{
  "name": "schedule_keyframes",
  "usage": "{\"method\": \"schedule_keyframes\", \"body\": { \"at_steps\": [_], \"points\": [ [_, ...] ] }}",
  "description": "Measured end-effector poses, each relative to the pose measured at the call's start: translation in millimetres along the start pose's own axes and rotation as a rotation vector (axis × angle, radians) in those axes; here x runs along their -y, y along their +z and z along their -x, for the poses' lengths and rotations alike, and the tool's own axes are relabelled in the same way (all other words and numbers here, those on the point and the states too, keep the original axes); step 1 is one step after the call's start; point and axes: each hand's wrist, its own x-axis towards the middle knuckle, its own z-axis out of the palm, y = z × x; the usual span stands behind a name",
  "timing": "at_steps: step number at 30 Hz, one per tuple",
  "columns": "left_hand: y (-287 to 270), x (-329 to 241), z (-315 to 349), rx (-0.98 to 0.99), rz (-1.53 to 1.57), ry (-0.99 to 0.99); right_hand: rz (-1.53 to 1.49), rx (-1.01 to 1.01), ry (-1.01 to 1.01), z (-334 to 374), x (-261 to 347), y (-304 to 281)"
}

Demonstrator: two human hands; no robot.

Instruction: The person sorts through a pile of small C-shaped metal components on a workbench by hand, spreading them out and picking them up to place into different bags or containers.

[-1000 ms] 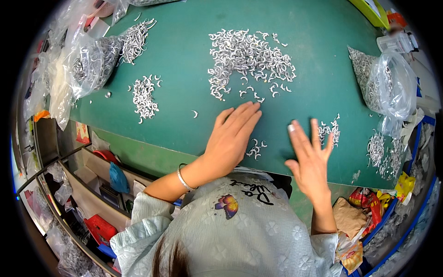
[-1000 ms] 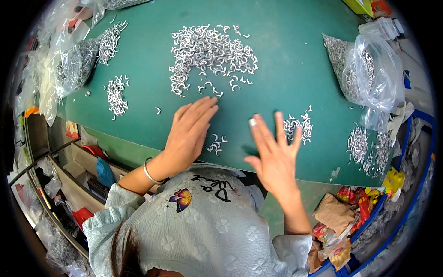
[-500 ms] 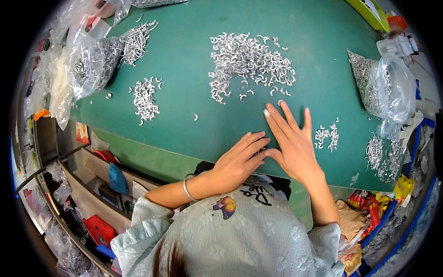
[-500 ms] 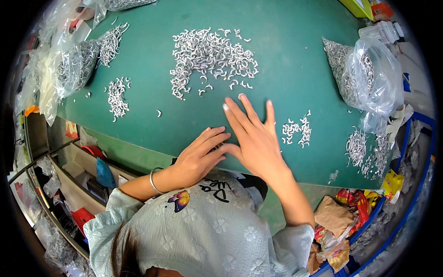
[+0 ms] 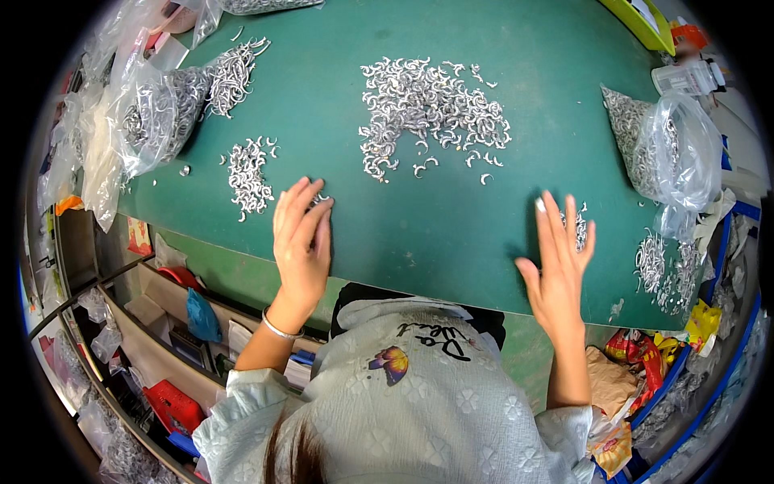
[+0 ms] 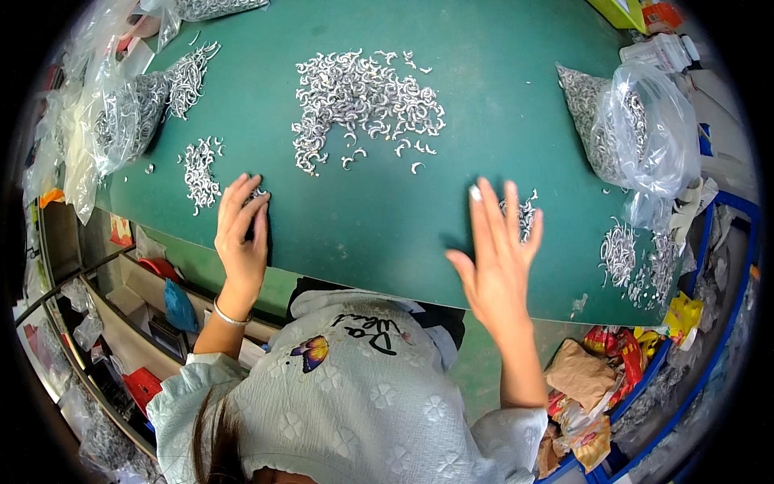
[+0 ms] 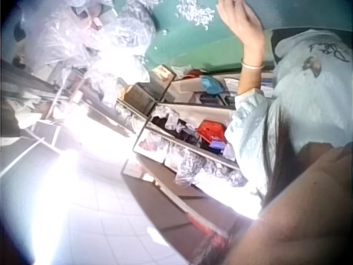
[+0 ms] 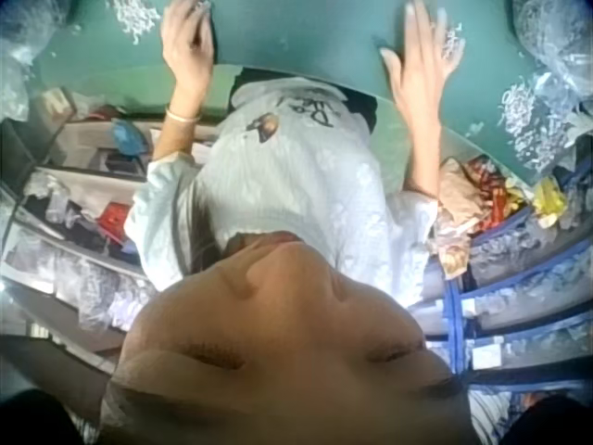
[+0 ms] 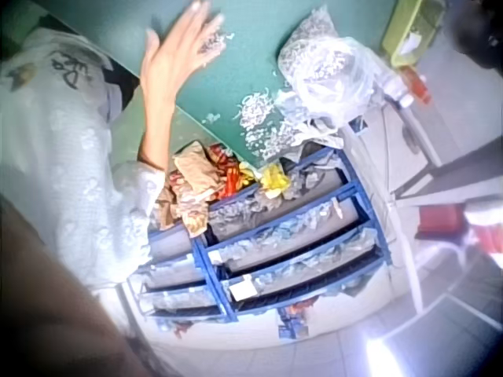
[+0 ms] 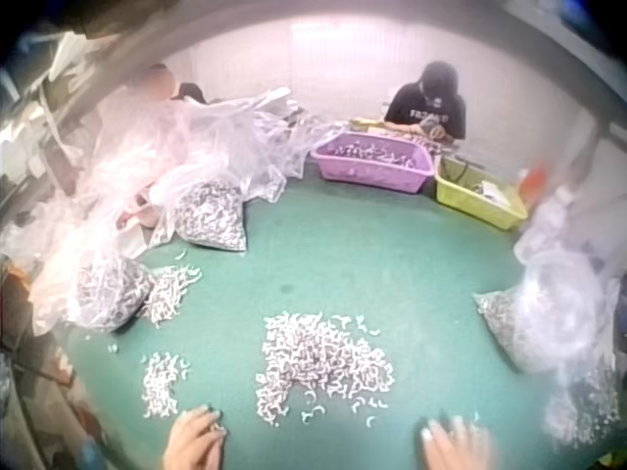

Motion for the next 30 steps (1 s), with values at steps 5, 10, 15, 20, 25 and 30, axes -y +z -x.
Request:
{"method": "schedule_keyframes", "body": {
  "at_steps": [5,10,15,20,25,30],
  "points": [
    [3,-20,-9,0.067,0.059,0.030,0.012,0.050,-0.124,-43,38,18],
    [6,-40,-11,0.199,0.170,0.014,-0.152,0.146,-0.226,-21,55,18],
    [21,-64,-18,0.359,0.247,0.106,-0.015,-0.017,-0.200,-63,41,24],
    [21,-62,-17,0.389,0.240,0.064,-0.079,0.167,-0.209,-35,47,5],
    [24,-65,-18,0.414,0.250,0.065,-0.054,0.058,-0.153,-37,33,6],
    [26,-66,-16,0.398,0.257,0.076,-0.024,0.118,-0.062,-16,33,1]
  ]
}}
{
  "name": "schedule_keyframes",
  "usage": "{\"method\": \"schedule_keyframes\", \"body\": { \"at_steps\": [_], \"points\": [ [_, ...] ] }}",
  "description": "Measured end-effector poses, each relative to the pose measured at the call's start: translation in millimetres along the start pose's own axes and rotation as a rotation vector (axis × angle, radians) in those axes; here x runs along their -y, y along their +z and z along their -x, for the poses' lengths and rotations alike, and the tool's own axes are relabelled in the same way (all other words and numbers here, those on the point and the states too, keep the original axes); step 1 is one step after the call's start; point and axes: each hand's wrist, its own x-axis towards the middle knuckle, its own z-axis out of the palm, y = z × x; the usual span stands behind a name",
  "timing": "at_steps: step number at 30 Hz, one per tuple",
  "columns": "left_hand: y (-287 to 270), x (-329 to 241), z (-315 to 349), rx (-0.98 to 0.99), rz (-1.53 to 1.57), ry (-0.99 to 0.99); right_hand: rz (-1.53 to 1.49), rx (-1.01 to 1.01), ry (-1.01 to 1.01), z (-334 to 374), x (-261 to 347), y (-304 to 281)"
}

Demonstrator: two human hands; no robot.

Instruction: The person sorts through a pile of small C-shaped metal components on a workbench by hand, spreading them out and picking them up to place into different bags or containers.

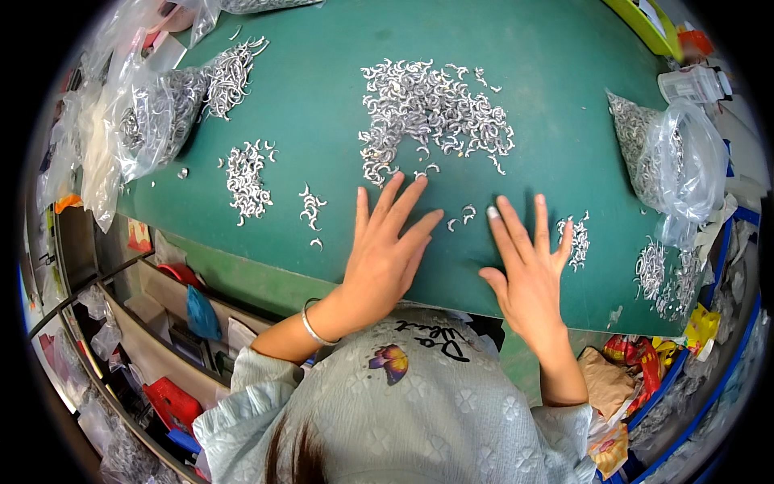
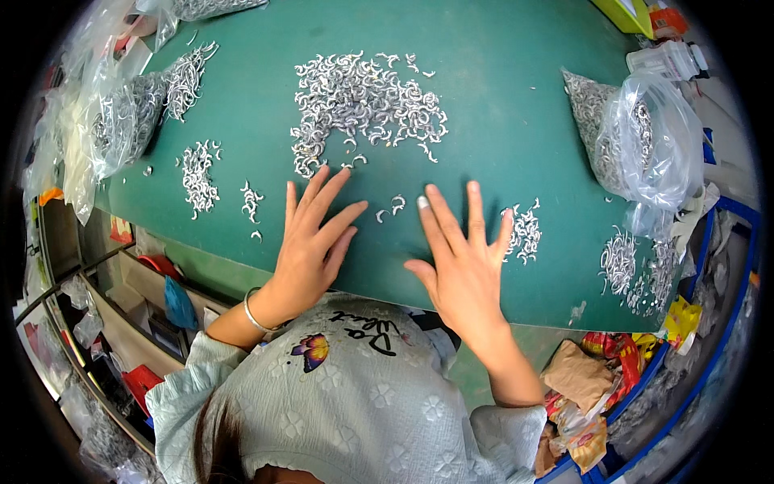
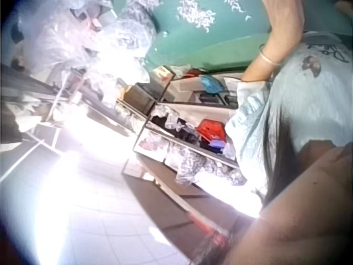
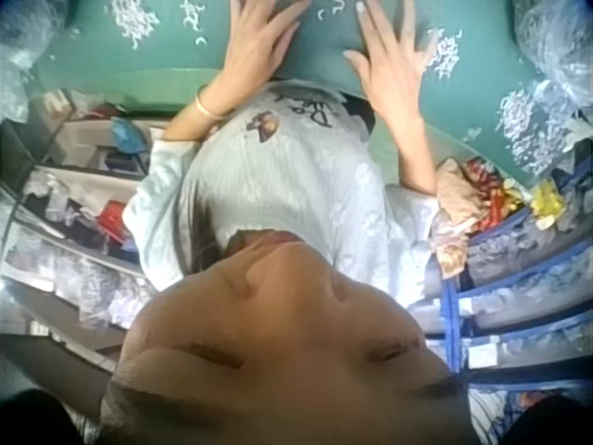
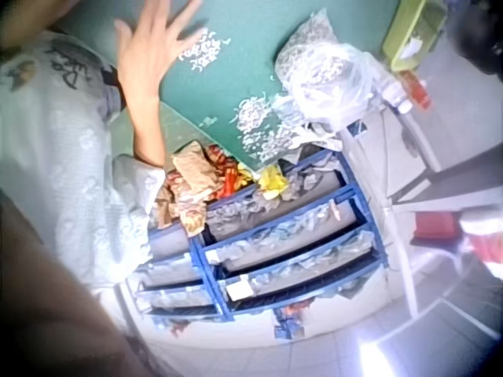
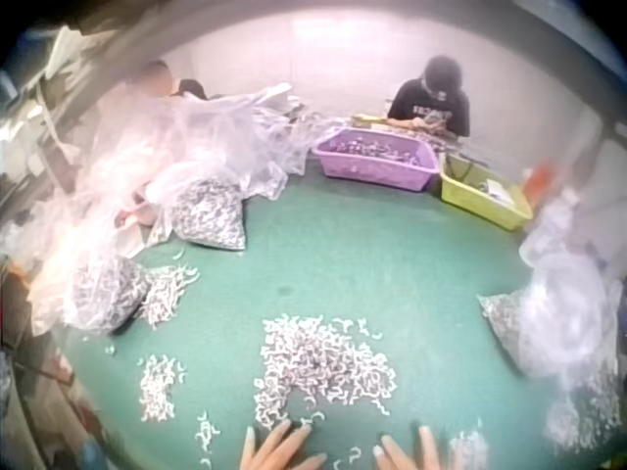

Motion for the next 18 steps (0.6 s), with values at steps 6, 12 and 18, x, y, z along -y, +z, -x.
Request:
{"method": "schedule_keyframes", "body": {
  "at_steps": [6,12,18],
  "points": [
    [10,-11,-2,0.086,-0.049,0.072,-0.045,-0.015,-0.092,-11,2,8],
    [8,-11,3,0.122,-0.063,0.079,0.018,0.026,0.025,17,-9,0],
    [5,-13,5,0.040,0.061,0.062,-0.145,0.121,-0.097,34,21,15]
  ]
}}
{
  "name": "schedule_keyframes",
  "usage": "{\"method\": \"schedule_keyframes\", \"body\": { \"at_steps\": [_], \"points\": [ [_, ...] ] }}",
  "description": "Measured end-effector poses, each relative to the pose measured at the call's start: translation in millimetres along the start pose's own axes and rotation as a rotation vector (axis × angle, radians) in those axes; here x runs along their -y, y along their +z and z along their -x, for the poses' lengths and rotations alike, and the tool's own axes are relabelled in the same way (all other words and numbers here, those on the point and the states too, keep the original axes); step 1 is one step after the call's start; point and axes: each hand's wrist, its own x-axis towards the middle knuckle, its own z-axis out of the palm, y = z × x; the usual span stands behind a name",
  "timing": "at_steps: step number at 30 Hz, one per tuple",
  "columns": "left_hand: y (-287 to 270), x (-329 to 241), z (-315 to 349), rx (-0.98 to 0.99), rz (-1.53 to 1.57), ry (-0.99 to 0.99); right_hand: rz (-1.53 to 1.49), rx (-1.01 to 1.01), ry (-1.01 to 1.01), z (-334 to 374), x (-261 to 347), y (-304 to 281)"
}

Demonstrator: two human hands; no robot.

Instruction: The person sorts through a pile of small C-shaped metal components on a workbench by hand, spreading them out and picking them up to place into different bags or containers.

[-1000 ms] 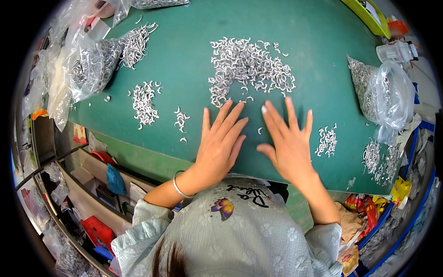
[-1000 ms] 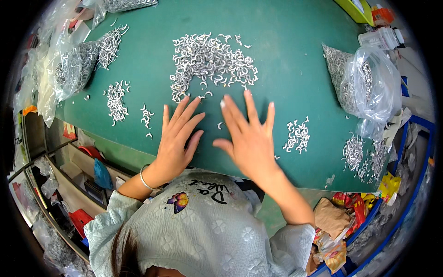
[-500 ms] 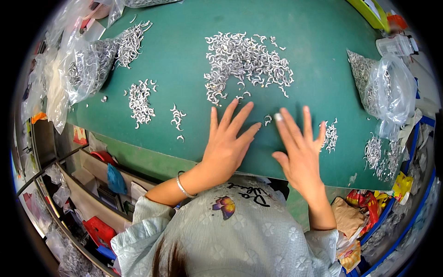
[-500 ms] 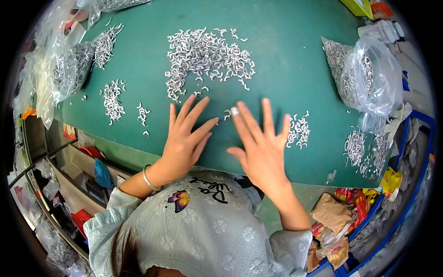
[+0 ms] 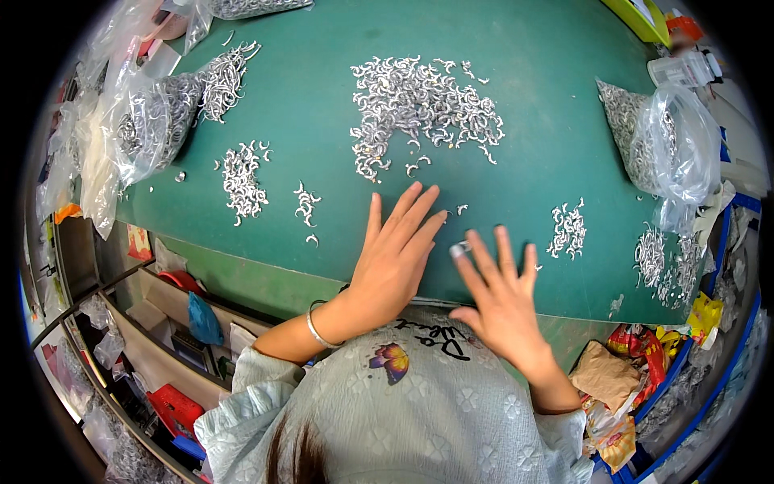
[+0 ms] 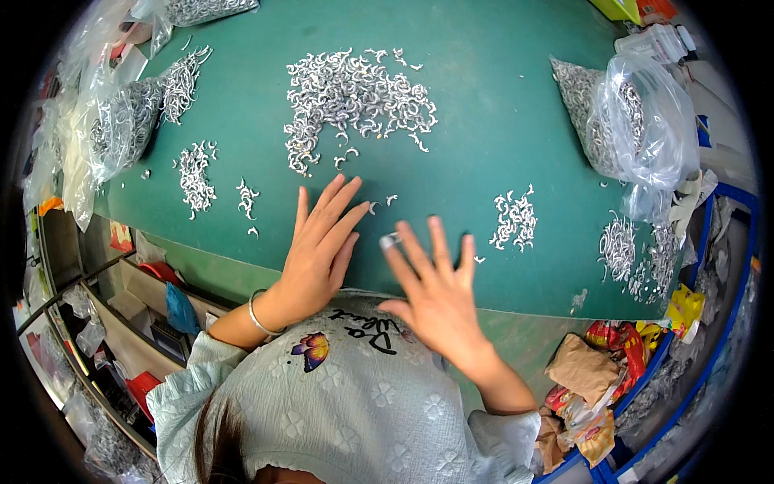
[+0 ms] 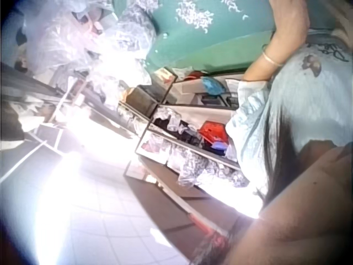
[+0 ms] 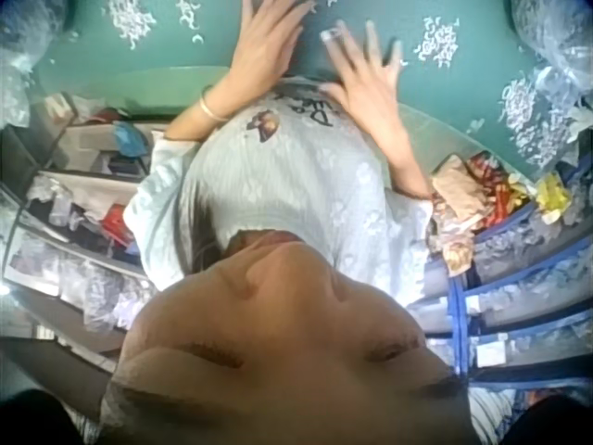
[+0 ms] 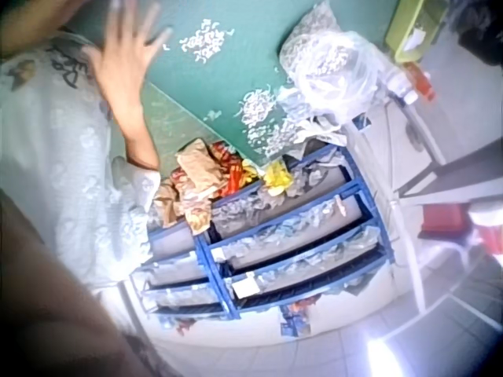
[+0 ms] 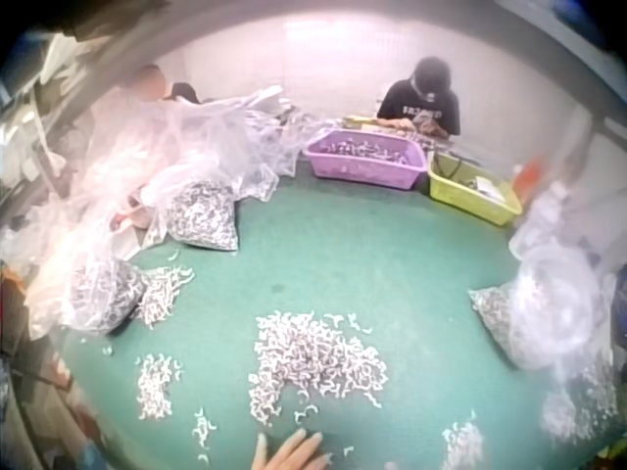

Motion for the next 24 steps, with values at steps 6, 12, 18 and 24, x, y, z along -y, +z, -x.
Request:
{"method": "schedule_keyframes", "body": {
  "at_steps": [6,12,18,24],
  "points": [
    [8,1,26,-0.046,0.108,0.094,-0.233,-0.360,-0.052,-33,-32,-5],
    [9,1,18,-0.074,-0.090,0.033,0.136,-0.338,0.092,-59,-30,-10],
    [4,-2,15,-0.061,0.025,0.061,0.004,-0.241,0.103,-25,-14,-5],
    [12,9,11,-0.098,-0.051,0.067,0.091,-0.121,0.070,-29,-11,-1]
  ]
}}
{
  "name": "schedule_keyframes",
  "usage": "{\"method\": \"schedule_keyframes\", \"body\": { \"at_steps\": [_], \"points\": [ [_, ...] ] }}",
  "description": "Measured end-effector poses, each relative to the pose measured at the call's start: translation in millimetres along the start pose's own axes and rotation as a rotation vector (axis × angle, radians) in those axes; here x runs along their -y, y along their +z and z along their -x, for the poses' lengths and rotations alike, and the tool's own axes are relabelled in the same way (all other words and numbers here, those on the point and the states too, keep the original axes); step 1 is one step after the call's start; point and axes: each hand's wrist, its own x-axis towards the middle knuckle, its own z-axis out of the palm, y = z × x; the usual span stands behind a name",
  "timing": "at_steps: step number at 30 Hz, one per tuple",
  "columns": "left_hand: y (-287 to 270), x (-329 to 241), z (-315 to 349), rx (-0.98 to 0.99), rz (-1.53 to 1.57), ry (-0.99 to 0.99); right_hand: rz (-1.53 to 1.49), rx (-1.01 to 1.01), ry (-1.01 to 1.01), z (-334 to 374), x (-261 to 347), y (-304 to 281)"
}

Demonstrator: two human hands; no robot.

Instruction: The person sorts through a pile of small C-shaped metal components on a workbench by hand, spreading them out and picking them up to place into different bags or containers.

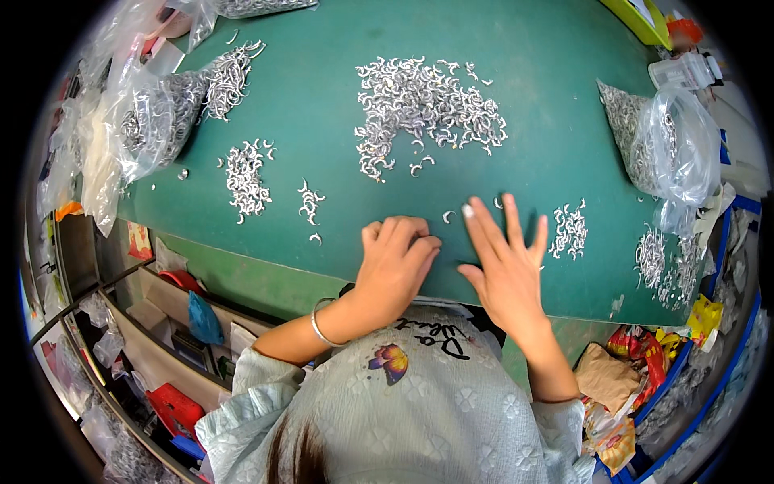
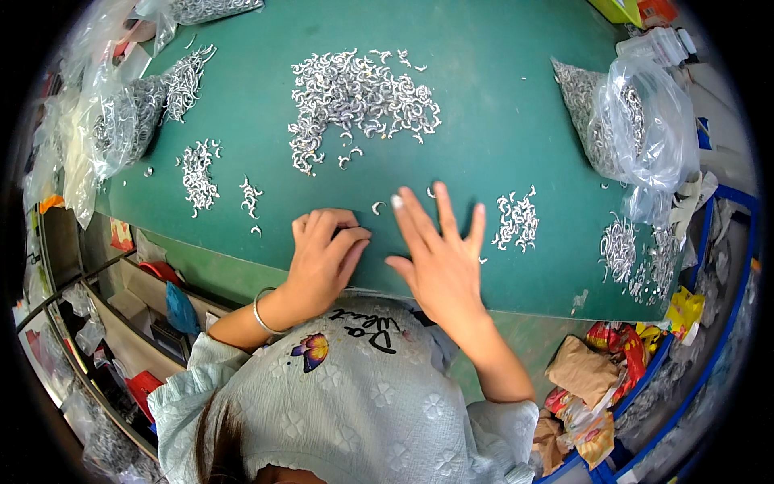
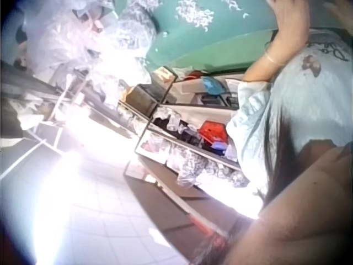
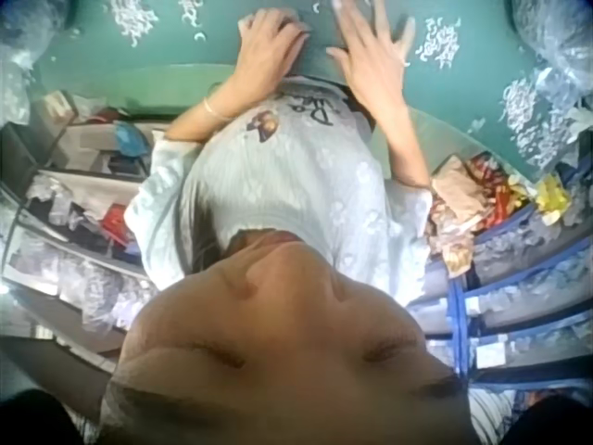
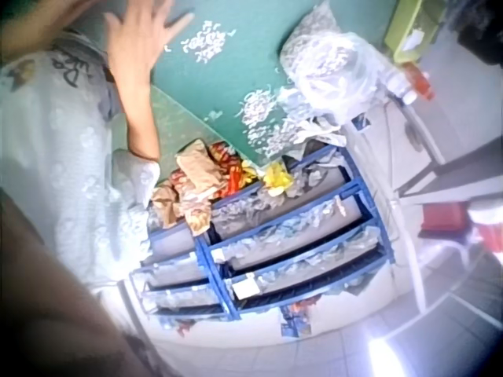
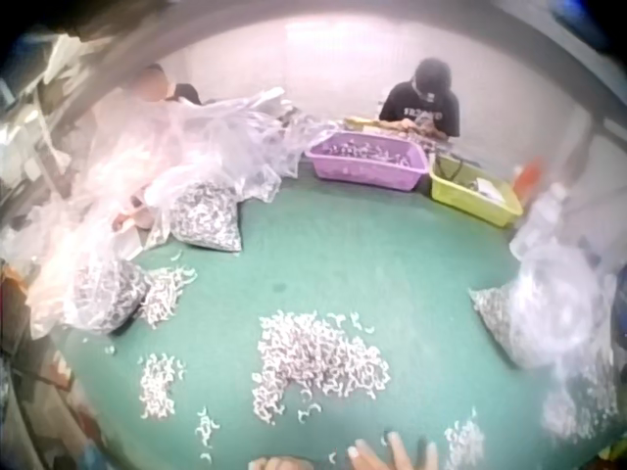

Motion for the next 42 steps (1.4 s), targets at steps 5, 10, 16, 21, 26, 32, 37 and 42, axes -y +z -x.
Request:
{"method": "schedule_keyframes", "body": {
  "at_steps": [5,10,16,21,26,32,37,42],
  "points": [
    [-8,-3,-13,0.070,0.035,0.052,0.145,-0.085,0.220,28,-25,1],
    [-5,6,-2,0.150,0.109,0.100,0.176,-0.237,0.336,18,-26,-5],
    [-28,19,17,-0.055,0.082,-0.040,-0.085,-0.148,-0.052,-43,-7,-16],
    [-22,5,4,-0.036,-0.065,-0.120,0.001,-0.110,-0.282,-78,2,1],
    [-28,28,10,-0.170,-0.140,-0.150,-0.030,0.106,-0.209,-29,5,-9],
    [-31,33,8,-0.246,-0.148,-0.208,-0.097,-0.028,-0.138,-30,-2,-12],
    [-33,34,3,-0.214,-0.220,-0.212,-0.093,0.102,-0.233,-34,17,0],
    [-38,33,5,-0.202,-0.200,-0.232,-0.155,0.020,-0.180,-20,9,-13]
  ]
}}
